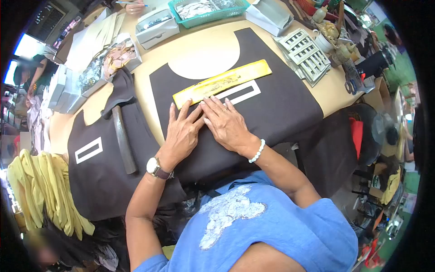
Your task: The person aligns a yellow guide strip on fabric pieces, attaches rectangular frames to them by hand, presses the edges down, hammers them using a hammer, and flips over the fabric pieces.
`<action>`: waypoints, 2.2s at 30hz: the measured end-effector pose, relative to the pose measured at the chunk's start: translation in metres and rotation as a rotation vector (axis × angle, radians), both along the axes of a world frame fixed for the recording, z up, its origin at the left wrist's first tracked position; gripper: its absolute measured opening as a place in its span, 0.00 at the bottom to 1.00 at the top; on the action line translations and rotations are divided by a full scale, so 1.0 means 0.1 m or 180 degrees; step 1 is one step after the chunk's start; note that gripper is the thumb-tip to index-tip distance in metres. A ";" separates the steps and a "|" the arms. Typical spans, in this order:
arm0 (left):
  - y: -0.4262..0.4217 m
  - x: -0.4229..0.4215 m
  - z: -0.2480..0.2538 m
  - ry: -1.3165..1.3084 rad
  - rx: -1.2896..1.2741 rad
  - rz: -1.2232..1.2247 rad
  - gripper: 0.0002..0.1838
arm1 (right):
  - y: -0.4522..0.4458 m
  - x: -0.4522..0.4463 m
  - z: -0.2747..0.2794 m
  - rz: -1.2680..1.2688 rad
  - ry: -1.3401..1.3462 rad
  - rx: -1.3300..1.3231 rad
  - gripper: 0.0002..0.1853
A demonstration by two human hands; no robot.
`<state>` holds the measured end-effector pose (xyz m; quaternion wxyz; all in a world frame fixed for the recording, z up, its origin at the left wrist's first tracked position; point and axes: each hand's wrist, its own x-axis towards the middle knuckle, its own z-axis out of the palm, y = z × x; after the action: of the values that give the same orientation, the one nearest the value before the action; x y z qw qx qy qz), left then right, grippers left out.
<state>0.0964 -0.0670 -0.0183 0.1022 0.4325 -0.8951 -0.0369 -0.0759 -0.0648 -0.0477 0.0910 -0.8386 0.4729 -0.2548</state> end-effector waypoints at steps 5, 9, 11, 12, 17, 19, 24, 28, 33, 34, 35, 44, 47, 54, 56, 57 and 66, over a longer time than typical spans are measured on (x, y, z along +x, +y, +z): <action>0.02 -0.05 0.04 -0.0067 0.0150 0.0173 0.28 | -0.01 -0.14 0.11 0.0099 0.0365 0.0244 0.29; 0.02 -0.05 0.06 -0.0086 0.0195 0.0193 0.27 | -0.04 -0.24 0.08 0.0119 0.0519 0.0237 0.30; 0.04 -0.06 0.08 -0.0130 0.0252 0.0240 0.27 | -0.03 -0.33 0.10 0.0064 0.0591 0.0298 0.31; 0.03 -0.07 0.08 -0.0146 0.0262 0.0263 0.27 | -0.04 -0.38 0.11 0.0029 0.0651 0.0299 0.31; 0.03 -0.07 0.09 -0.0202 0.0237 0.0275 0.26 | -0.11 -0.77 0.18 -0.0406 0.0915 0.0486 0.31; 0.02 -0.08 0.10 -0.0213 0.0261 0.0264 0.27 | -0.14 -0.94 0.16 -0.0605 0.0913 0.0482 0.31; 0.01 -0.07 0.12 -0.0220 0.0275 0.0230 0.29 | -0.16 -1.02 0.15 -0.0810 0.0996 0.0419 0.30; 0.00 -0.05 0.10 -0.0217 0.0183 0.0168 0.30 | -0.18 -1.04 0.19 -0.0875 0.1175 0.0160 0.28; 0.03 -0.06 0.11 -0.0177 0.0083 0.0147 0.30 | -0.25 -1.04 0.24 -0.1024 0.1074 -0.0014 0.24; 0.03 -0.05 0.09 -0.0142 0.0054 0.0145 0.29 | -0.25 -1.02 0.25 -0.1076 0.1097 -0.0107 0.23; 0.02 -0.04 0.08 -0.0124 0.0014 0.0136 0.29 | -0.28 -1.01 0.29 -0.1159 0.1125 -0.0108 0.22; 0.01 -0.04 0.06 -0.0075 0.0069 0.0133 0.29 | 0.10 -0.16 0.20 -0.0428 0.0321 -0.0272 0.16; 0.00 -0.04 0.07 -0.0261 0.0057 0.0122 0.27 | 0.14 -0.27 0.12 -0.0462 0.0333 -0.0403 0.16; 0.06 -0.13 0.20 -0.0647 -0.0121 0.0093 0.26 | 0.00 -1.07 0.18 -0.0970 0.0694 -0.0574 0.12; 0.10 -0.11 0.21 -0.0744 -0.0079 0.0102 0.26 | 0.00 -1.11 0.21 -0.0972 0.0642 -0.0445 0.12; 0.12 -0.08 0.21 -0.0805 -0.0069 0.0127 0.26 | -0.05 -1.10 0.21 -0.0957 0.0600 -0.0392 0.12; 0.37 -0.23 0.23 -0.0344 -0.0030 0.1477 0.25 | -0.72 -1.16 0.38 -0.0324 0.0915 -0.0528 0.18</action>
<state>0.0735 -0.0298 0.0048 0.0619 0.6275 -0.7760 0.0150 -0.1918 -0.1370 -0.0095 -0.0601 -0.8459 0.5002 -0.1747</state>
